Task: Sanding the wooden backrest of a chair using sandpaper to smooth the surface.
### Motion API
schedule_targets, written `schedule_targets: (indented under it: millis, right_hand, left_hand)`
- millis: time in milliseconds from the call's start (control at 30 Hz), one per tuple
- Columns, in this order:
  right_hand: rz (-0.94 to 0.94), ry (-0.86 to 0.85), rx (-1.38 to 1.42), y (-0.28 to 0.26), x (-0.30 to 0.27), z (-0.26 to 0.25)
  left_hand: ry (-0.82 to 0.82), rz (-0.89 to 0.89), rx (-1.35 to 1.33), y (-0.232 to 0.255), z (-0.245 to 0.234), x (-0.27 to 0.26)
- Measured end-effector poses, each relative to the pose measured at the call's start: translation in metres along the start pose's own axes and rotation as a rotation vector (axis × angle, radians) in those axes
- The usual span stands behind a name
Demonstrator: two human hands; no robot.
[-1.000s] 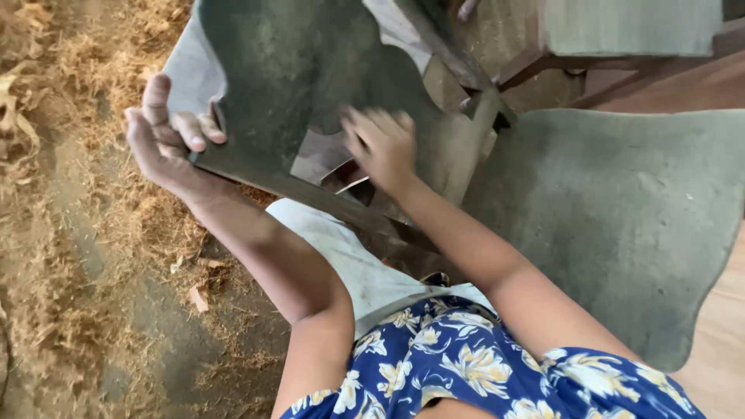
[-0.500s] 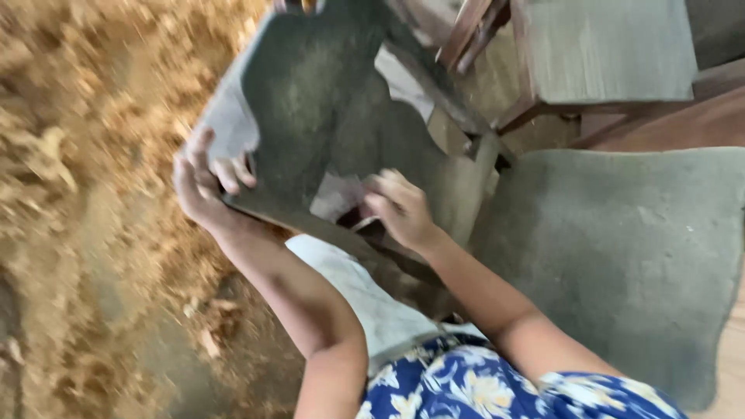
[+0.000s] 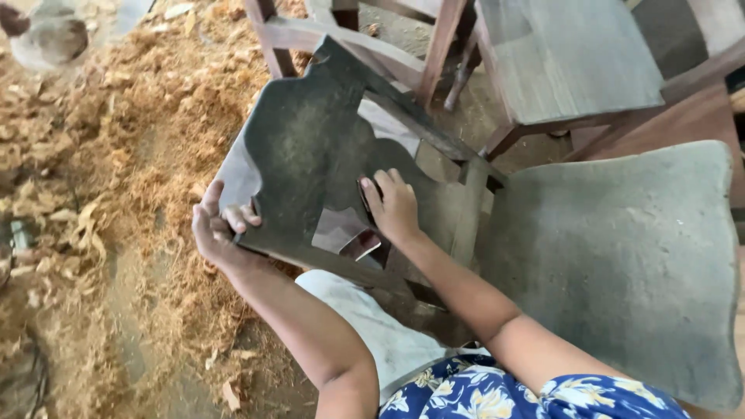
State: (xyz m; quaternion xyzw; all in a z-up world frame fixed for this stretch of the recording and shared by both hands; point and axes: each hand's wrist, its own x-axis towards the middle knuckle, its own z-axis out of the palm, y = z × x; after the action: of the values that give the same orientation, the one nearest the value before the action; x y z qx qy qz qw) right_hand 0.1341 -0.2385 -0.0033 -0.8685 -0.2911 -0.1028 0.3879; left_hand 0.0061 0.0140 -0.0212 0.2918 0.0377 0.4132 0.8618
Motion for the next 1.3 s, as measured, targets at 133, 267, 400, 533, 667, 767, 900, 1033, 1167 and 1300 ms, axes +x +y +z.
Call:
schedule_targets:
  millis: [133,267,400,533,667,767,900,1033,1167,1300]
  right_hand:
    - [0.125,0.119,-0.178,0.004,0.049,0.019]
    - [0.114,0.146,-0.300,0.021,0.066,0.021]
    - [0.062,0.037,-0.220,0.023,-0.003,0.010]
    - [0.220,-0.139,-0.028,0.054,-0.007,0.031]
    - [0.141,-0.138,0.006,0.007,0.048,-0.003]
    - [0.006,0.033,-0.205,-0.013,0.028,-0.011]
    - [-0.043,0.095,-0.241,0.015,-0.011,0.014]
    - [0.014,0.151,-0.168,0.024,0.017,0.030]
    - [-0.029,0.265,-0.082,0.021,0.063,0.020]
    - [-0.136,0.230,-0.214,0.029,0.023,0.013]
  left_hand:
    - [0.048,-0.002,0.019,-0.005,-0.016,0.006]
    - [0.050,-0.019,0.033,0.003,0.008,-0.004]
    - [0.025,-0.008,0.017,0.005,0.019,-0.004]
    - [0.045,-0.022,0.051,0.001,-0.008,0.000]
    - [-0.021,-0.013,0.065,0.004,-0.001,0.003]
    - [-0.035,-0.024,0.058,0.008,0.016,-0.005]
    - [-0.027,-0.002,0.058,0.003,0.003,0.001]
    - [-0.039,-0.011,0.053,0.004,0.006,0.002]
    - [-0.027,-0.009,0.020,0.004,0.010,-0.003]
    - [-0.039,-0.016,0.049,0.004,0.005,-0.002]
